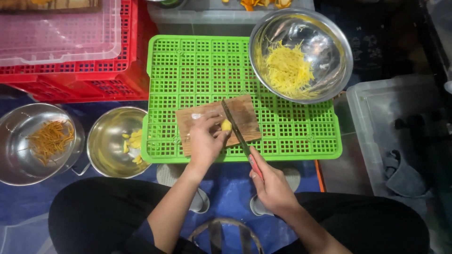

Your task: The person is julienning vegetables into fine strips using a knife on a wooden cutting board, then placing the strips into a bowl.

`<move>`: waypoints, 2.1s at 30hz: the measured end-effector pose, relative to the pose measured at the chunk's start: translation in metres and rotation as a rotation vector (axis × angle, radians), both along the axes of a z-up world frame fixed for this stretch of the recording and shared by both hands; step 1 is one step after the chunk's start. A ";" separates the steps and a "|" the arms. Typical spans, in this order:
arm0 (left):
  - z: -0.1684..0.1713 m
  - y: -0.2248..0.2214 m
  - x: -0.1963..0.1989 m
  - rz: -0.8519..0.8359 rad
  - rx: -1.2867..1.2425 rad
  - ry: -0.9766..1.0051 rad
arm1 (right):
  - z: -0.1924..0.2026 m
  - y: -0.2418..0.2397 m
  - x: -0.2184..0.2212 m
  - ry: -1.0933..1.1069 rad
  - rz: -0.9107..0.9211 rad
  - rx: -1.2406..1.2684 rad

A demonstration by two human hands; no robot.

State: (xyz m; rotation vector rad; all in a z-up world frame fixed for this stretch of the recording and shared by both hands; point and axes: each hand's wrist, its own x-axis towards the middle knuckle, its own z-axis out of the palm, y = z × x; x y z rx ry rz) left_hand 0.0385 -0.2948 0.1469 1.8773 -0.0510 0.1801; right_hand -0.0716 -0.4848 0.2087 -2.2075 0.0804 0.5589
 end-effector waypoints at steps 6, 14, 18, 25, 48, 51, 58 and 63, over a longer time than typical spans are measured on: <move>-0.004 -0.002 0.000 -0.022 0.058 0.003 | -0.023 0.008 0.000 -0.184 0.027 0.020; -0.002 -0.006 0.003 0.043 0.033 0.085 | -0.013 0.004 0.007 -0.151 0.089 -0.037; -0.007 -0.005 0.005 0.051 -0.031 0.144 | -0.001 0.008 0.008 -0.102 0.082 -0.053; -0.012 -0.004 0.008 0.122 -0.023 0.198 | 0.002 0.011 0.002 -0.093 0.025 -0.075; -0.023 0.004 0.002 -0.067 0.374 -0.271 | -0.015 0.014 -0.024 -0.531 0.115 -0.385; -0.018 0.004 0.004 -0.073 0.381 -0.265 | -0.010 0.014 -0.022 -0.397 0.147 -0.364; 0.005 0.006 0.010 -0.156 0.233 -0.065 | -0.005 0.007 -0.017 -0.164 0.101 -0.306; -0.004 0.004 0.011 -0.091 0.365 -0.075 | 0.008 0.014 -0.012 0.030 0.116 -0.338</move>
